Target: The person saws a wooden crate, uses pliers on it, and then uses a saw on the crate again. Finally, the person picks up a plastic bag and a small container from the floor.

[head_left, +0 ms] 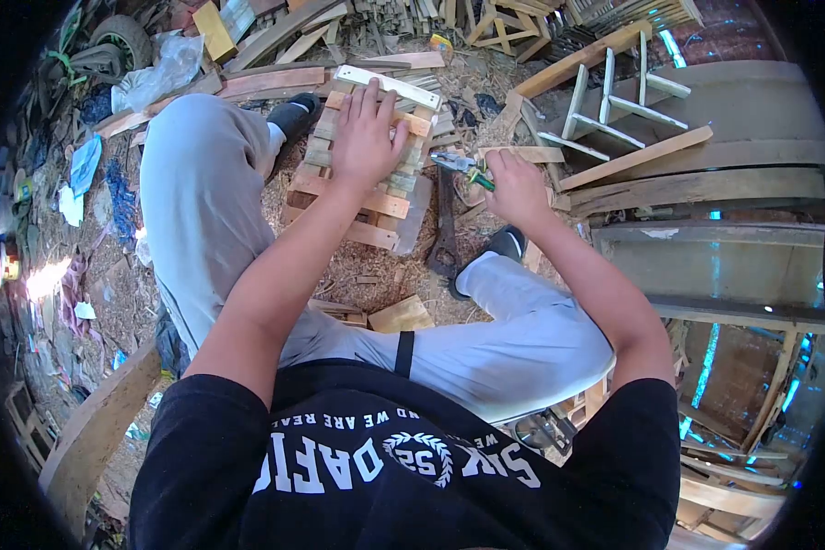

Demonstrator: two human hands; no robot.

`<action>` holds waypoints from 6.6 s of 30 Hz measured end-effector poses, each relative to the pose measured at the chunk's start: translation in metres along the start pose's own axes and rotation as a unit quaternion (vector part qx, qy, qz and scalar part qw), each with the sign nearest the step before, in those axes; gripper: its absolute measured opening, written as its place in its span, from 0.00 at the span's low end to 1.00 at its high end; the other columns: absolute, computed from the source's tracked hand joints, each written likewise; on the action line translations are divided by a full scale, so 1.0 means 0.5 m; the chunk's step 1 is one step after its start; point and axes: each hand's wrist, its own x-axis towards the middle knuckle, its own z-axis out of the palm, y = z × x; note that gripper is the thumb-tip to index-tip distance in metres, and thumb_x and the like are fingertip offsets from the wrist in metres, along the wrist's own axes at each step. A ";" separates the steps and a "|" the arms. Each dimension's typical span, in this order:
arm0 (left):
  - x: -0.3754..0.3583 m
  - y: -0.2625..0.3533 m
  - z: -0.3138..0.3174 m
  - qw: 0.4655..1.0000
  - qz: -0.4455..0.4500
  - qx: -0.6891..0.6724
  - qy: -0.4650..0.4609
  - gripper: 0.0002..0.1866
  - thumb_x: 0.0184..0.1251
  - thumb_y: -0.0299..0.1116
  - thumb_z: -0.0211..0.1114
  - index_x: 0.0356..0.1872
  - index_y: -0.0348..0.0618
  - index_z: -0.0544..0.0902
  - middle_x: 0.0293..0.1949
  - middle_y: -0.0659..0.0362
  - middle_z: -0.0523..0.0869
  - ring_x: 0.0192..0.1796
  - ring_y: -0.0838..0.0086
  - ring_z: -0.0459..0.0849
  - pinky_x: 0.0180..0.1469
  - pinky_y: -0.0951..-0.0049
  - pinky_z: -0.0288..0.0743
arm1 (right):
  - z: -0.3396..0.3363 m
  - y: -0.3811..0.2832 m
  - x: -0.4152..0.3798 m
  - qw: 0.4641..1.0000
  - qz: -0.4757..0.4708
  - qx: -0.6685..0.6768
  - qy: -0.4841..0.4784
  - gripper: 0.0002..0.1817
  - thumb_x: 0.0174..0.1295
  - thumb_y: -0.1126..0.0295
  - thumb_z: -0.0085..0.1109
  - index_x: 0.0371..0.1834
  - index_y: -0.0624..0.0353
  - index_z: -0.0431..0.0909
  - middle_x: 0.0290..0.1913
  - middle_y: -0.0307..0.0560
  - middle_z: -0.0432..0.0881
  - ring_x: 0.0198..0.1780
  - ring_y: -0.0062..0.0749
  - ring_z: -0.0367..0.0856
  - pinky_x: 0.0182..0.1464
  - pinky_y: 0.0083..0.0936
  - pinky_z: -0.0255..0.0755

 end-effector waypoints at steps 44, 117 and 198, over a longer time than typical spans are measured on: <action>0.022 -0.021 0.024 0.993 0.111 0.030 0.007 0.31 0.78 0.56 0.67 0.62 0.35 0.83 0.61 0.40 0.84 0.72 0.43 0.78 0.82 0.42 0.65 | 0.247 -0.033 -0.205 0.930 0.098 0.083 -0.344 0.16 0.65 0.61 0.64 0.50 0.53 0.93 0.48 0.59 0.94 0.53 0.63 0.93 0.55 0.58 0.87; 0.048 -0.045 0.030 0.996 0.087 0.008 -0.010 0.30 0.77 0.56 0.70 0.64 0.40 0.86 0.59 0.43 0.86 0.67 0.44 0.80 0.76 0.45 0.71 | 0.470 -0.238 -0.220 0.737 0.648 0.177 -0.079 0.25 0.62 0.54 0.79 0.57 0.57 0.89 0.56 0.60 0.94 0.61 0.61 0.92 0.61 0.52 0.87; 0.078 -0.037 0.044 0.992 0.121 0.010 -0.027 0.26 0.78 0.52 0.72 0.58 0.38 0.87 0.54 0.44 0.89 0.59 0.44 0.86 0.66 0.46 0.77 | 0.639 -0.106 -0.143 0.861 0.480 0.151 0.080 0.11 0.66 0.64 0.74 0.50 0.48 0.94 0.55 0.44 0.86 0.65 0.47 0.81 0.67 0.52 0.70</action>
